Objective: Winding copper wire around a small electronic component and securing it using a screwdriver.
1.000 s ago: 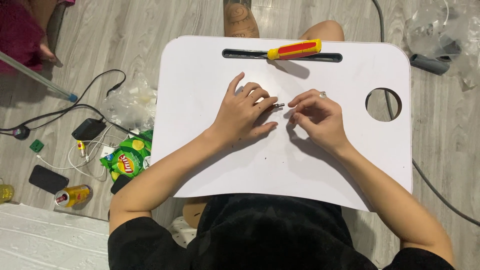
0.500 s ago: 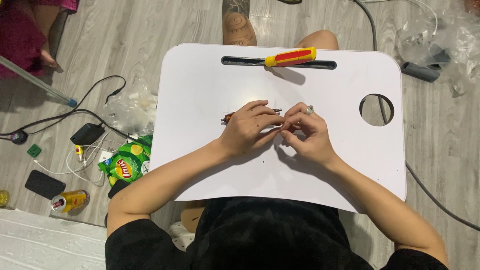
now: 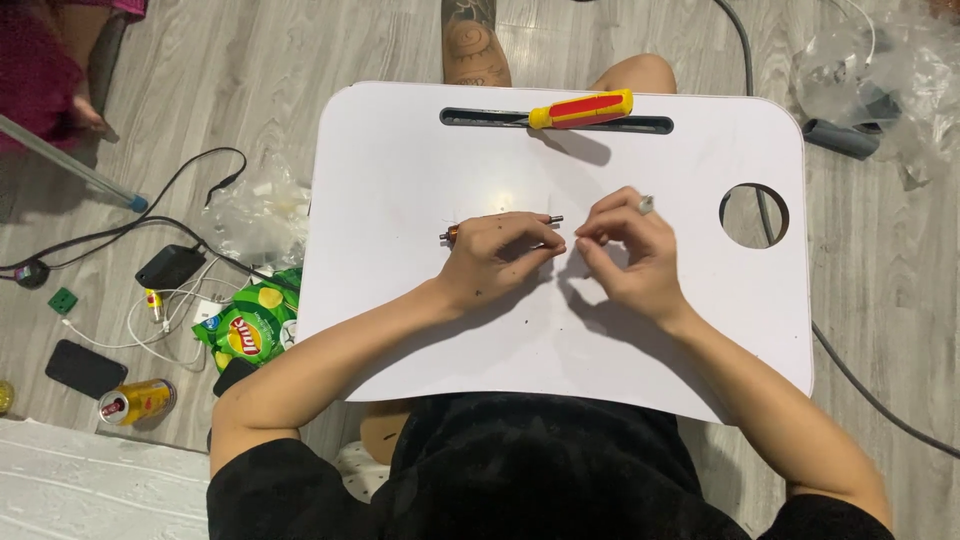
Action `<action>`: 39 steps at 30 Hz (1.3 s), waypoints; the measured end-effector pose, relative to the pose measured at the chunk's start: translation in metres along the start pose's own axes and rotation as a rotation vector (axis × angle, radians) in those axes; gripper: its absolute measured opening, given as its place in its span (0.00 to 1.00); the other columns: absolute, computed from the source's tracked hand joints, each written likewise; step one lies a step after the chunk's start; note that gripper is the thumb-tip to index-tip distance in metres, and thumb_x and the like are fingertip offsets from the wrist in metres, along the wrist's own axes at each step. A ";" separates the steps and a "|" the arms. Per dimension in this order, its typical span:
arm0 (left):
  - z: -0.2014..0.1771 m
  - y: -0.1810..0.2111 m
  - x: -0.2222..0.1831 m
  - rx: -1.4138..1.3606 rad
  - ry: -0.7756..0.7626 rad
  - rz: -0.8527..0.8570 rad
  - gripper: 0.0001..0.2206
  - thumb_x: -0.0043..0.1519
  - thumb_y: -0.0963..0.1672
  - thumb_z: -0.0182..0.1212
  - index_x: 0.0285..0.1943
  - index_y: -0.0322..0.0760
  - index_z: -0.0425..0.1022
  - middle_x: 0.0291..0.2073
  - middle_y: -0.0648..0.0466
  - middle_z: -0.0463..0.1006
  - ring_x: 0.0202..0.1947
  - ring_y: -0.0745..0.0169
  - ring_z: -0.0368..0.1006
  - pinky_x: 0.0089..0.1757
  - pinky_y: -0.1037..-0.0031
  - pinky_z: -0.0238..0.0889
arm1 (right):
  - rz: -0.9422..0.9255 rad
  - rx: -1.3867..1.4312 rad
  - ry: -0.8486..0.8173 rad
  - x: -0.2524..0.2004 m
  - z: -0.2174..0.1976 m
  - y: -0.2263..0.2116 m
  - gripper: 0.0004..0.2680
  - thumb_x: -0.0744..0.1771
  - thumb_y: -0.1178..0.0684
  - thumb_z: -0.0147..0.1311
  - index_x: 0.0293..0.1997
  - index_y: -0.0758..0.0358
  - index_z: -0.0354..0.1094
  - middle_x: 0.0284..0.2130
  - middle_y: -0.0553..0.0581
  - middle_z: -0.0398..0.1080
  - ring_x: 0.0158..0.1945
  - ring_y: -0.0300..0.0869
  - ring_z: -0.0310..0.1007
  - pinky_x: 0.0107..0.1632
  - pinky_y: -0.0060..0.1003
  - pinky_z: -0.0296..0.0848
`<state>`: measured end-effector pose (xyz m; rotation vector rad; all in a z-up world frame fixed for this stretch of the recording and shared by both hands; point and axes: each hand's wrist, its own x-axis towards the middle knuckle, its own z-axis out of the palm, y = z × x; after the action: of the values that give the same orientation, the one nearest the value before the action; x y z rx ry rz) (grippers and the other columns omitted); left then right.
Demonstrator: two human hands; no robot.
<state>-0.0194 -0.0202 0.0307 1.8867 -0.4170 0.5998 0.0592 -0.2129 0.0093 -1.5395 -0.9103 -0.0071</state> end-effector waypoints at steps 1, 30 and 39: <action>0.000 0.000 -0.001 0.000 0.001 0.001 0.03 0.59 0.40 0.66 0.40 0.39 0.79 0.27 0.53 0.83 0.30 0.58 0.81 0.42 0.70 0.75 | -0.001 -0.001 -0.001 0.004 -0.007 -0.004 0.02 0.64 0.65 0.60 0.37 0.68 0.72 0.33 0.59 0.66 0.30 0.39 0.70 0.33 0.32 0.75; -0.013 0.013 0.007 -0.101 -0.007 -0.232 0.06 0.59 0.37 0.63 0.43 0.33 0.81 0.28 0.53 0.82 0.19 0.74 0.65 0.24 0.86 0.56 | -0.560 -1.693 -0.178 0.104 -0.021 -0.009 0.08 0.66 0.61 0.55 0.44 0.50 0.74 0.40 0.43 0.74 0.44 0.34 0.69 0.64 0.38 0.57; 0.011 0.006 -0.011 0.611 0.035 0.184 0.06 0.68 0.45 0.54 0.41 0.43 0.75 0.43 0.58 0.77 0.44 0.61 0.70 0.46 0.70 0.59 | 0.173 -0.232 -0.007 0.038 -0.069 -0.024 0.16 0.65 0.70 0.46 0.60 0.74 0.58 0.33 0.60 0.62 0.29 0.46 0.69 0.39 0.41 0.71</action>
<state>-0.0290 -0.0325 0.0259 2.4267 -0.4158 0.9619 0.1062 -0.2537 0.0638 -1.8314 -0.8004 0.0177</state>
